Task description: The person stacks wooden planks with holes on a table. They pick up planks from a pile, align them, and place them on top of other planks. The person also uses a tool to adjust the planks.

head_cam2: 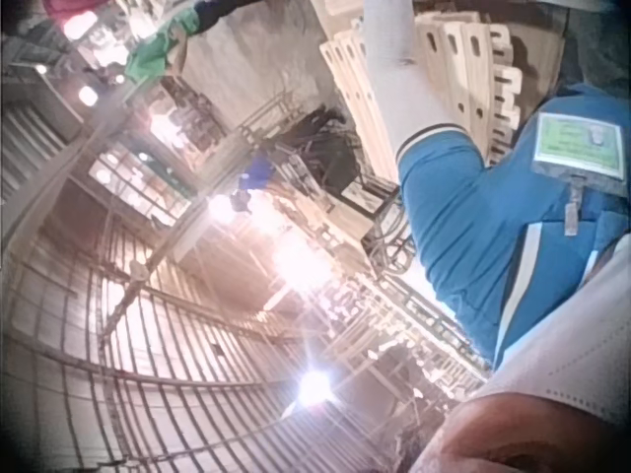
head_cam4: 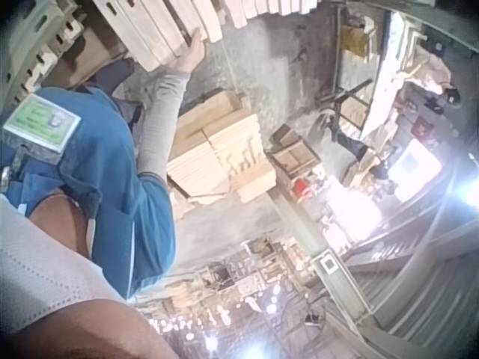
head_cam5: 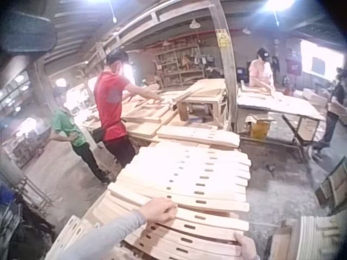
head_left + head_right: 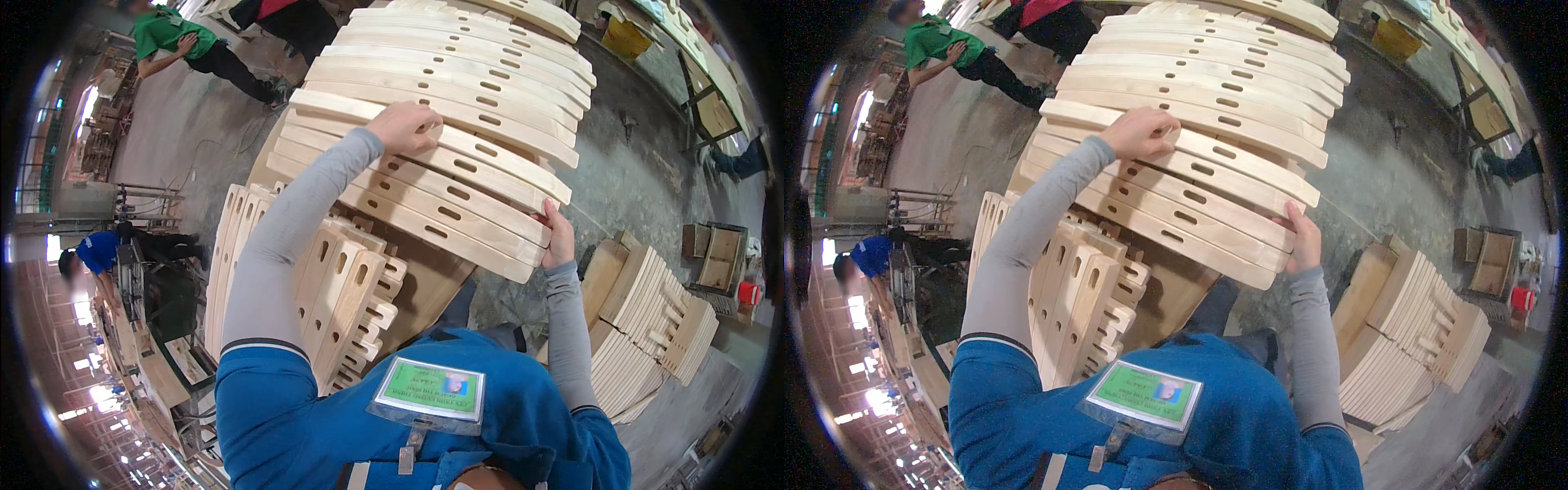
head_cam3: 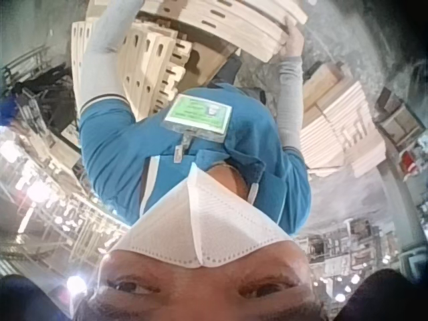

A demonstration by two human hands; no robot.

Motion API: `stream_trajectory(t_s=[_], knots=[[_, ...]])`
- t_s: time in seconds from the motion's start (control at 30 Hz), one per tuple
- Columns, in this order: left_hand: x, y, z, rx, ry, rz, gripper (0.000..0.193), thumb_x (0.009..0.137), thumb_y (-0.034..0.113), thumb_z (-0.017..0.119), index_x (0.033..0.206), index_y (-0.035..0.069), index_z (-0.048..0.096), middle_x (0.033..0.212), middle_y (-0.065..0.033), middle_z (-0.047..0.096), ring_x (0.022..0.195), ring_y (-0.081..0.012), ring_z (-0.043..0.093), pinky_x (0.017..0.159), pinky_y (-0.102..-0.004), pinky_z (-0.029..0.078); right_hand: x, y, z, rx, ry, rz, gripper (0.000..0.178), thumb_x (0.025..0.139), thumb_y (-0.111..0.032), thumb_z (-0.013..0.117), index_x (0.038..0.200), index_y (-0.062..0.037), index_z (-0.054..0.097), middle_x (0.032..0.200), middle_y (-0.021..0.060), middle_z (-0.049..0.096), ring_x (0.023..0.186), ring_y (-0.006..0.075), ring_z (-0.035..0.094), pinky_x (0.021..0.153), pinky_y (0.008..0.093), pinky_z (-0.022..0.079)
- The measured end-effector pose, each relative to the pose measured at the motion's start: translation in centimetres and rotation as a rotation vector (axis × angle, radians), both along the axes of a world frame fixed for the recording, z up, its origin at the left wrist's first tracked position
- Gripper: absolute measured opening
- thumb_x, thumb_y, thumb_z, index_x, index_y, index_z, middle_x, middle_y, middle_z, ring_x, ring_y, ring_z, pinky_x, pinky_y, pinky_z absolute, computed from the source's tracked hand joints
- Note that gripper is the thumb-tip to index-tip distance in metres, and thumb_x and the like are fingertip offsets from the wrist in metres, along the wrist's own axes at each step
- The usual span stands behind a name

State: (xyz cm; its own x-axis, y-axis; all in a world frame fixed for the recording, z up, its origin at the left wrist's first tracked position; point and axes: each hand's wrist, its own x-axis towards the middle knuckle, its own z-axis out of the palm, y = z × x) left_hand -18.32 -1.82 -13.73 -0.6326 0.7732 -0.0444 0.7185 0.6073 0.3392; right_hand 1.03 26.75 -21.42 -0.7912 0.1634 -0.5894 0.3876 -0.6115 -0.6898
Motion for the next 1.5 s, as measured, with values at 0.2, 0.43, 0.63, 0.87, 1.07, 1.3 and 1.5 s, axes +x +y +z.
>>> stream_trajectory(t_s=[0.2, 0.43, 0.63, 0.87, 1.07, 1.3, 1.5], knots=[[0.1, -2.2, -1.2, 0.103, -0.063, 0.163, 0.037, 0.074, 0.035, 0.064, 0.098, 0.007, 0.059, 0.093, -0.0063, 0.060, 0.090, -0.0258, 0.054, 0.081, -0.0349, 0.041, -0.2, -0.3, 0.1, 0.044, 0.142, -0.051, 0.038, 0.089, -0.033, 0.050, 0.109, -0.0010, 0.052, 0.091, 0.0082, 0.060, 0.078, 0.0159, 0.058, 0.069, 0.0293, 0.049], [8.6, -3.7, 1.9, -0.404, 0.144, -0.194, 0.105, 0.057, 0.060, 0.068, 0.137, 0.009, 0.021, 0.142, -0.0207, 0.013, 0.130, -0.0400, 0.013, 0.100, -0.0572, 0.017, 2.7, -1.8, -0.3, 0.455, 0.310, -0.107, 0.048, 0.091, -0.026, 0.044, 0.127, 0.0040, 0.034, 0.126, 0.0145, 0.040, 0.116, 0.0210, 0.039, 0.097, 0.0309, 0.030], [8.6, -2.5, 3.4, -0.698, 0.174, -0.383, 0.109, 0.049, 0.048, 0.077, 0.138, 0.018, 0.021, 0.143, -0.0185, 0.012, 0.128, -0.0452, 0.012, 0.095, -0.0631, 0.022, 3.4, -3.6, 0.0, 0.392, 0.347, -0.170, 0.051, 0.089, -0.014, 0.046, 0.133, 0.0015, 0.025, 0.130, 0.0139, 0.036, 0.117, 0.0202, 0.038, 0.099, 0.0302, 0.029], [5.5, -2.9, 3.1, -0.681, 0.190, -0.324, 0.102, 0.054, 0.028, 0.079, 0.137, 0.022, 0.021, 0.144, -0.0133, 0.011, 0.128, -0.0444, 0.017, 0.091, -0.0641, 0.027, 0.9, -5.5, 0.0, 0.283, 0.354, -0.311, 0.052, 0.091, -0.015, 0.042, 0.135, 0.0015, 0.019, 0.130, 0.0140, 0.037, 0.115, 0.0186, 0.038, 0.097, 0.0274, 0.030], [3.5, -3.2, 2.9, -0.702, 0.252, -0.176, 0.097, 0.060, 0.023, 0.075, 0.138, 0.025, 0.018, 0.145, -0.0086, 0.011, 0.128, -0.0419, 0.019, 0.094, -0.0610, 0.030, -1.3, -7.9, -1.0, 0.379, 0.419, -0.308, 0.053, 0.093, -0.019, 0.040, 0.136, 0.0009, 0.017, 0.130, 0.0152, 0.036, 0.115, 0.0178, 0.038, 0.097, 0.0270, 0.030], [5.0, 6.0, 4.8, -0.426, 0.112, -0.322, 0.074, 0.070, 0.042, 0.066, 0.130, 0.011, 0.036, 0.132, -0.0156, 0.037, 0.121, -0.0356, 0.035, 0.100, -0.0577, 0.018, 3.0, -4.3, -1.9, 0.250, 0.175, -0.164, 0.051, 0.092, -0.029, 0.044, 0.133, -0.0027, 0.029, 0.126, 0.0128, 0.043, 0.098, 0.0176, 0.052, 0.076, 0.0273, 0.045], [11.4, 17.1, 4.4, -0.223, 0.184, -0.784, 0.058, 0.079, 0.032, 0.059, 0.126, 0.005, 0.040, 0.126, -0.0150, 0.044, 0.117, -0.0316, 0.040, 0.102, -0.0541, 0.016, 17.5, 0.8, -1.8, 0.397, 0.026, -0.376, 0.033, 0.089, -0.020, 0.047, 0.115, -0.0004, 0.048, 0.105, 0.0122, 0.056, 0.076, 0.0152, 0.060, 0.055, 0.0282, 0.051]])
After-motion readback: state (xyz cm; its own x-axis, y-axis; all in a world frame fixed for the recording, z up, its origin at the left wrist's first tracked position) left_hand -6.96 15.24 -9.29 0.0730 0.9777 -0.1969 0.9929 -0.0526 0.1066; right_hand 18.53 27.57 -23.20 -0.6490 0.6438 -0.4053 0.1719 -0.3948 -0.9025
